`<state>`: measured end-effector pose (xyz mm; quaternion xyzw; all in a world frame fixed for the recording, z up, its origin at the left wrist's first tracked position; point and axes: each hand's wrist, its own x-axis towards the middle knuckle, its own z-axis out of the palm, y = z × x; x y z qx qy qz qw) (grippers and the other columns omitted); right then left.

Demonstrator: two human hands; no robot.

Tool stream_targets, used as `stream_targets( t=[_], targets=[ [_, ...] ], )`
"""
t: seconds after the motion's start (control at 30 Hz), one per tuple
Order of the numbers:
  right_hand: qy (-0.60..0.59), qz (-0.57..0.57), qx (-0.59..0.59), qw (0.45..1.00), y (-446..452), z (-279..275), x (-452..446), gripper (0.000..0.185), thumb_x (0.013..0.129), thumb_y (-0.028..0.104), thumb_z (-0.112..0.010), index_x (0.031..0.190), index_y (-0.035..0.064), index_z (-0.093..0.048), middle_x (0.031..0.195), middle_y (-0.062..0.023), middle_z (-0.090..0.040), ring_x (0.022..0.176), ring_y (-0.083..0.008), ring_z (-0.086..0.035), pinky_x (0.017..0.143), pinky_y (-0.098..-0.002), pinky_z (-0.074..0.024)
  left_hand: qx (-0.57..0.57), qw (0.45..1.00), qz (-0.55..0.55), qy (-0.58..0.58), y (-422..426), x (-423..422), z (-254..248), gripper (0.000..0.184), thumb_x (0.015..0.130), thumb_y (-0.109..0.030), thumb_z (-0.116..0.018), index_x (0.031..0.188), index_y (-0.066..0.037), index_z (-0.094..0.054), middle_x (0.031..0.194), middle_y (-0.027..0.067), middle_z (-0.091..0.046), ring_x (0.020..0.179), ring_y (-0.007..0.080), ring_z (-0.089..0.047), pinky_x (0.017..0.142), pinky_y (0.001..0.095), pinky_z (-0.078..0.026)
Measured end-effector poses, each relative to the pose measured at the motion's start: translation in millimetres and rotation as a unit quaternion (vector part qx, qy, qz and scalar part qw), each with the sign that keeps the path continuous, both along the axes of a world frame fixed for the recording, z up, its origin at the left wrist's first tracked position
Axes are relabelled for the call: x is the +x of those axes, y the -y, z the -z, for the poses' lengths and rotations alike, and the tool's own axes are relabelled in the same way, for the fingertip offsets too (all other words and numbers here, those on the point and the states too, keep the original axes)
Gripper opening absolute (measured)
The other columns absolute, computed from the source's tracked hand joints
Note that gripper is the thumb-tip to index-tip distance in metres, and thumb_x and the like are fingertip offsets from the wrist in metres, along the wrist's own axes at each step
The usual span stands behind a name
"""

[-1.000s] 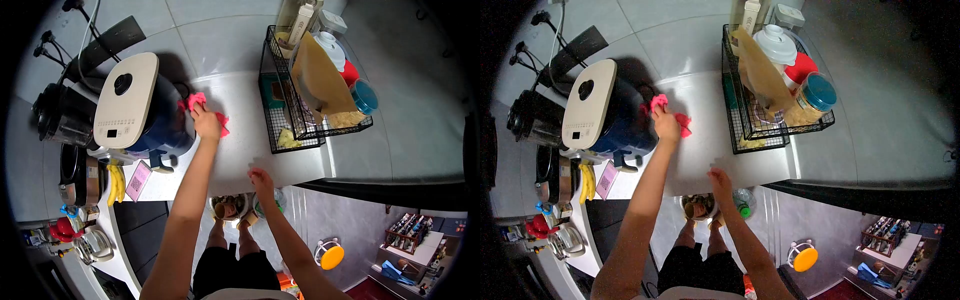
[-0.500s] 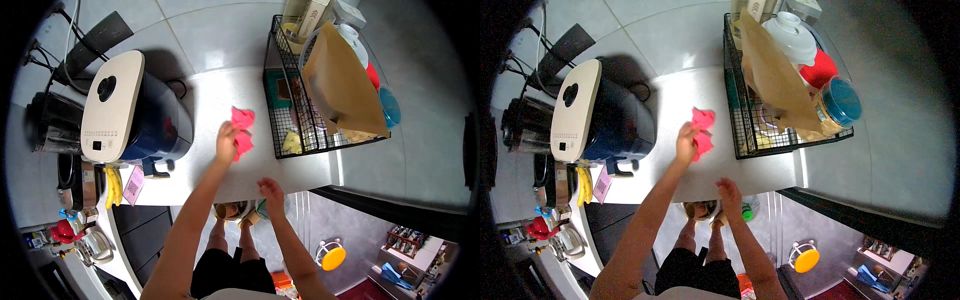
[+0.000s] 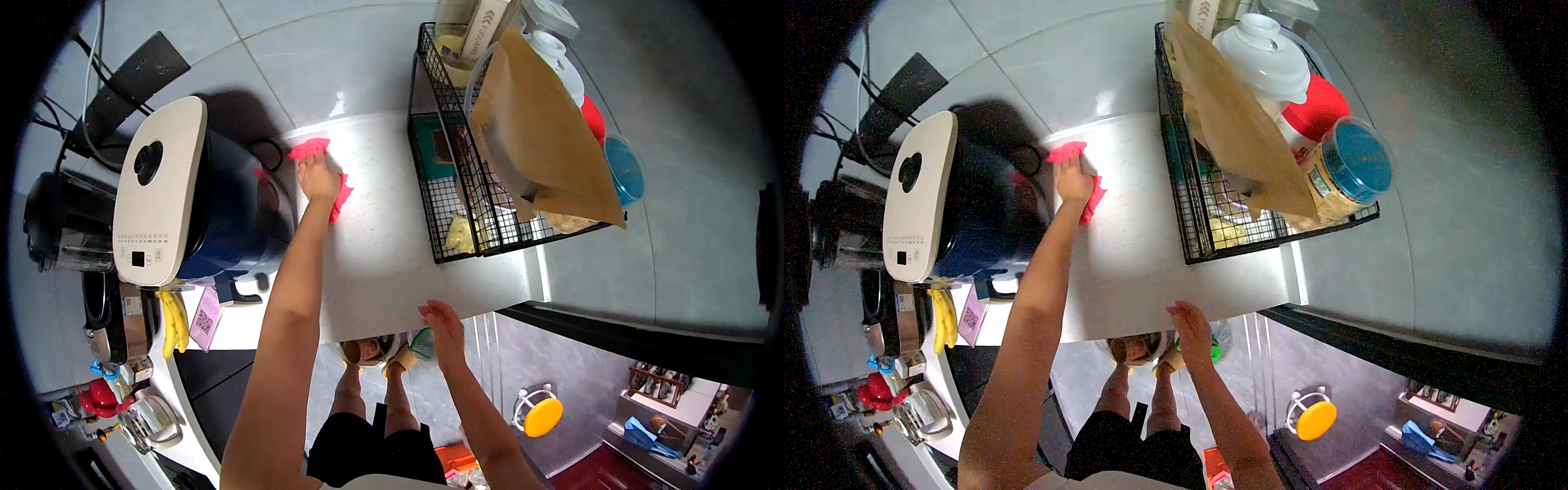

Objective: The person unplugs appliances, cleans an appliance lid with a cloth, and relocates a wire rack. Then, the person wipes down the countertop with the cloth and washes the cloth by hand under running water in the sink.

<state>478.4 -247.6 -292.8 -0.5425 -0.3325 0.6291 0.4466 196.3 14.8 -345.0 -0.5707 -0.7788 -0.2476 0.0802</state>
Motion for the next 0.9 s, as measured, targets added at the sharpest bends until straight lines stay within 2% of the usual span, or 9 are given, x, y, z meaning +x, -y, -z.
stream_targets(
  t=[0.03,0.1,0.17,0.27,0.3,0.4,0.57,0.63,0.9],
  targets=[
    [-0.001,0.007,-0.006,1.000,3.7,-1.4,2.4,0.027,0.084,0.009,-0.050,0.109,0.0003,-0.050,0.099,-0.0086,-0.059,0.093,-0.0146,-0.053,0.082,-0.0268,-0.0402,0.015,1.000,0.018,0.020,2.2,6.1,-5.2,0.041,0.063,-0.004,-0.055,0.104,-0.008,-0.057,0.110,0.0120,-0.054,0.103,0.0303,-0.047,0.087,0.0389,-0.038],
    [0.000,0.019,-0.008,1.000,8.5,1.2,7.1,0.026,0.084,0.008,-0.049,0.109,0.0004,-0.050,0.099,-0.0087,-0.059,0.093,-0.0147,-0.054,0.082,-0.0269,-0.0404,0.072,0.969,0.223,0.076,3.6,10.3,-10.3,0.041,0.056,0.006,-0.053,0.094,-0.006,-0.062,0.094,0.0122,-0.060,0.092,0.0291,-0.055,0.083,0.0354,-0.042],
    [-0.005,0.030,0.000,1.000,9.7,3.7,3.1,0.026,0.084,0.009,-0.049,0.109,0.0007,-0.050,0.099,-0.0085,-0.059,0.093,-0.0148,-0.054,0.082,-0.0271,-0.0405,0.100,0.925,0.341,0.135,-6.3,26.2,-12.4,0.043,0.053,0.011,-0.050,0.091,-0.007,-0.064,0.097,0.0115,-0.061,0.093,0.0293,-0.055,0.081,0.0349,-0.044],
    [-0.001,0.032,0.014,0.999,9.5,1.7,2.9,0.026,0.084,0.009,-0.049,0.109,0.0012,-0.051,0.099,-0.0080,-0.059,0.094,-0.0147,-0.054,0.082,-0.0274,-0.0405,0.022,0.869,0.450,0.203,-6.8,50.5,-16.7,0.042,0.051,0.012,-0.048,0.085,-0.006,-0.066,0.095,0.0112,-0.062,0.093,0.0291,-0.055,0.080,0.0350,-0.045],
    [0.002,0.033,0.017,0.999,10.0,1.4,2.8,0.026,0.084,0.010,-0.049,0.109,0.0014,-0.051,0.098,-0.0077,-0.059,0.094,-0.0148,-0.054,0.082,-0.0274,-0.0404,0.040,0.851,0.491,0.181,0.7,59.6,-12.6,0.041,0.049,0.012,-0.046,0.080,-0.006,-0.066,0.091,0.0105,-0.063,0.091,0.0289,-0.055,0.078,0.0351,-0.046],
    [0.003,0.035,0.015,0.999,13.0,-3.4,1.2,0.026,0.085,0.011,-0.049,0.109,0.0021,-0.052,0.098,-0.0071,-0.059,0.093,-0.0147,-0.054,0.081,-0.0275,-0.0404,-0.002,0.813,0.548,0.196,49.2,75.0,-18.2,0.043,0.047,0.013,-0.045,0.079,-0.007,-0.066,0.090,0.0089,-0.063,0.090,0.0274,-0.056,0.081,0.0359,-0.045],
    [-0.010,0.033,0.009,0.999,23.7,-4.5,-2.0,0.025,0.085,0.011,-0.048,0.108,0.0033,-0.052,0.099,-0.0066,-0.059,0.093,-0.0143,-0.054,0.079,-0.0266,-0.0405,0.010,0.818,0.550,0.169,112.2,100.8,-28.2,0.041,0.049,0.009,-0.049,0.082,-0.009,-0.066,0.091,0.0063,-0.063,0.091,0.0261,-0.056,0.083,0.0366,-0.043],
    [-0.004,0.031,0.022,0.999,30.1,0.7,-1.7,0.024,0.085,0.011,-0.047,0.108,0.0039,-0.053,0.098,-0.0062,-0.059,0.093,-0.0137,-0.054,0.079,-0.0261,-0.0405,0.005,0.825,0.539,0.167,124.9,104.7,-27.0,0.040,0.050,0.007,-0.050,0.082,-0.010,-0.065,0.092,0.0056,-0.063,0.092,0.0256,-0.056,0.083,0.0366,-0.043],
    [-0.002,0.085,0.007,0.996,72.4,11.4,-13.2,0.022,0.084,0.010,-0.047,0.105,0.0053,-0.054,0.096,-0.0048,-0.060,0.091,-0.0115,-0.055,0.077,-0.0244,-0.0411,0.002,0.774,0.609,0.176,163.5,99.5,-24.3,0.038,0.052,0.006,-0.051,0.082,-0.011,-0.066,0.091,0.0045,-0.063,0.091,0.0239,-0.056,0.079,0.0360,-0.043]
  ],
)
